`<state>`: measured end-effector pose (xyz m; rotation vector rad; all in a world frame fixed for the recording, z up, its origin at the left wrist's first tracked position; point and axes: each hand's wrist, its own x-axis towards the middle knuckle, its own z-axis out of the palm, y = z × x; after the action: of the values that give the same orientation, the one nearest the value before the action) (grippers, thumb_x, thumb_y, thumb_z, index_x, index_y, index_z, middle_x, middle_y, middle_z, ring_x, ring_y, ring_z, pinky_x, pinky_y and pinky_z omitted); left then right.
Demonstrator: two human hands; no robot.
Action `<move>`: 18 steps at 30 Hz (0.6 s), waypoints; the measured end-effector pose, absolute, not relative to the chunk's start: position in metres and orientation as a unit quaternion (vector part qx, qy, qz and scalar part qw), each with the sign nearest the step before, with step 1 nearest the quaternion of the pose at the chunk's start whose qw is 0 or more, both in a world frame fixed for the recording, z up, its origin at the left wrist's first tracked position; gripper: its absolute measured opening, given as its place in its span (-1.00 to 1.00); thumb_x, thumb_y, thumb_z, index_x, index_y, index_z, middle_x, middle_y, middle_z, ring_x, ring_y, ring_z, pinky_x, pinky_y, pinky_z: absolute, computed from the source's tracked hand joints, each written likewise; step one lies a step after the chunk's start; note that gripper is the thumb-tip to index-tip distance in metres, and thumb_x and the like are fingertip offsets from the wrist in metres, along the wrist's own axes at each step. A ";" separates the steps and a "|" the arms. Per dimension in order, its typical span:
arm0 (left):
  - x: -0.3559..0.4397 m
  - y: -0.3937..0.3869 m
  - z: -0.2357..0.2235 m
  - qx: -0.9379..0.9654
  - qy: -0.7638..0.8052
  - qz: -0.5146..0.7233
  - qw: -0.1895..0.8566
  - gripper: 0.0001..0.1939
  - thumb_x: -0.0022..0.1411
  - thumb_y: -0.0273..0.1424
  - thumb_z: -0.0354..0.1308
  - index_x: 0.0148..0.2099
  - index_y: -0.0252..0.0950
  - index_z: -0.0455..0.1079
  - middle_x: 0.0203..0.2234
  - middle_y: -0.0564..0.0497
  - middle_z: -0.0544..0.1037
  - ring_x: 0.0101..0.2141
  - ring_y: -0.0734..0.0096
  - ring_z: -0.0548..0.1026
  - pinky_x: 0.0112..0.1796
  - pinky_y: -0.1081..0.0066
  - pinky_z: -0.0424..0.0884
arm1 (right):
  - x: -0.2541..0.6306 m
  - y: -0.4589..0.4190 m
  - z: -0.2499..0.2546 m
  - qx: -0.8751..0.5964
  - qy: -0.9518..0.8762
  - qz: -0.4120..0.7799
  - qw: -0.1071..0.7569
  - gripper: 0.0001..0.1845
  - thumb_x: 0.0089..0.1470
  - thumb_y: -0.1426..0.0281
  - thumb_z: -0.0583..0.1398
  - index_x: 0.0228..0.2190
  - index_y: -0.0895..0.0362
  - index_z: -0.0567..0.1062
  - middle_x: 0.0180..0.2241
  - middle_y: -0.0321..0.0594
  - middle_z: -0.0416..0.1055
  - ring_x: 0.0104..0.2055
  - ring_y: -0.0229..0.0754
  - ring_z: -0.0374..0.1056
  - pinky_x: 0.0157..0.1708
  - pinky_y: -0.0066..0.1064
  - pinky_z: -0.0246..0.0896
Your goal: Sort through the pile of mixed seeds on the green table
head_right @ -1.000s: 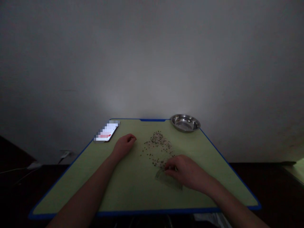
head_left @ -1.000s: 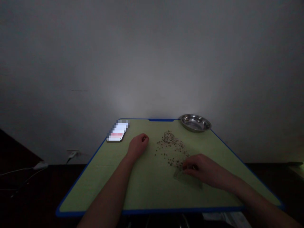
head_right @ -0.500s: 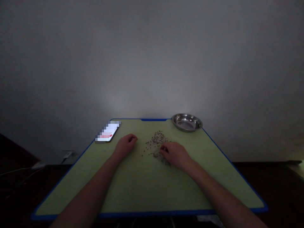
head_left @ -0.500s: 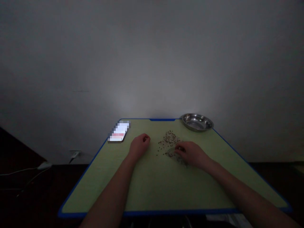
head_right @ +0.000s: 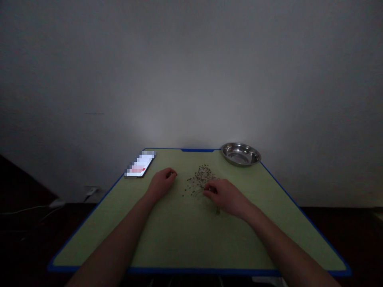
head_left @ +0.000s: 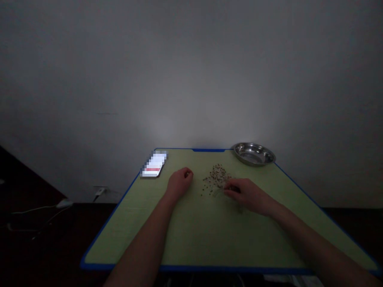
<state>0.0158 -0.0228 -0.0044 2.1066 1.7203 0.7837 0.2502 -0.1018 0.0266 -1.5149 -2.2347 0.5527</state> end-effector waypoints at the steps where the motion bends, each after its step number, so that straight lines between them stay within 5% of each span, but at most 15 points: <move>1: 0.016 -0.023 -0.004 0.735 0.600 0.274 0.155 -0.75 0.17 -0.33 -0.03 -0.29 -0.28 0.46 -0.42 -0.03 0.55 -0.39 0.39 0.44 -0.37 0.44 0.23 | 0.248 -0.109 0.026 -0.533 -0.796 0.215 0.189 -0.82 0.06 0.36 0.12 -0.44 0.15 0.50 -0.52 -0.27 0.43 -0.49 -0.27 0.26 -0.49 -0.48 0.04; 18: 0.014 -0.022 -0.005 0.736 0.599 0.273 0.157 -0.77 0.17 -0.35 -0.03 -0.30 -0.28 0.44 -0.43 -0.01 0.53 -0.40 0.41 0.42 -0.39 0.45 0.19 | 0.254 -0.081 0.016 -0.593 -0.783 0.099 0.159 -0.80 0.10 0.31 0.11 -0.38 0.11 0.51 -0.42 -0.22 0.49 -0.39 -0.21 0.33 -0.42 -0.44 0.03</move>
<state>0.0143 -0.0216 -0.0054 2.1068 1.7152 0.7813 0.2539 -0.0806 0.0157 -1.6963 -2.2370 0.2835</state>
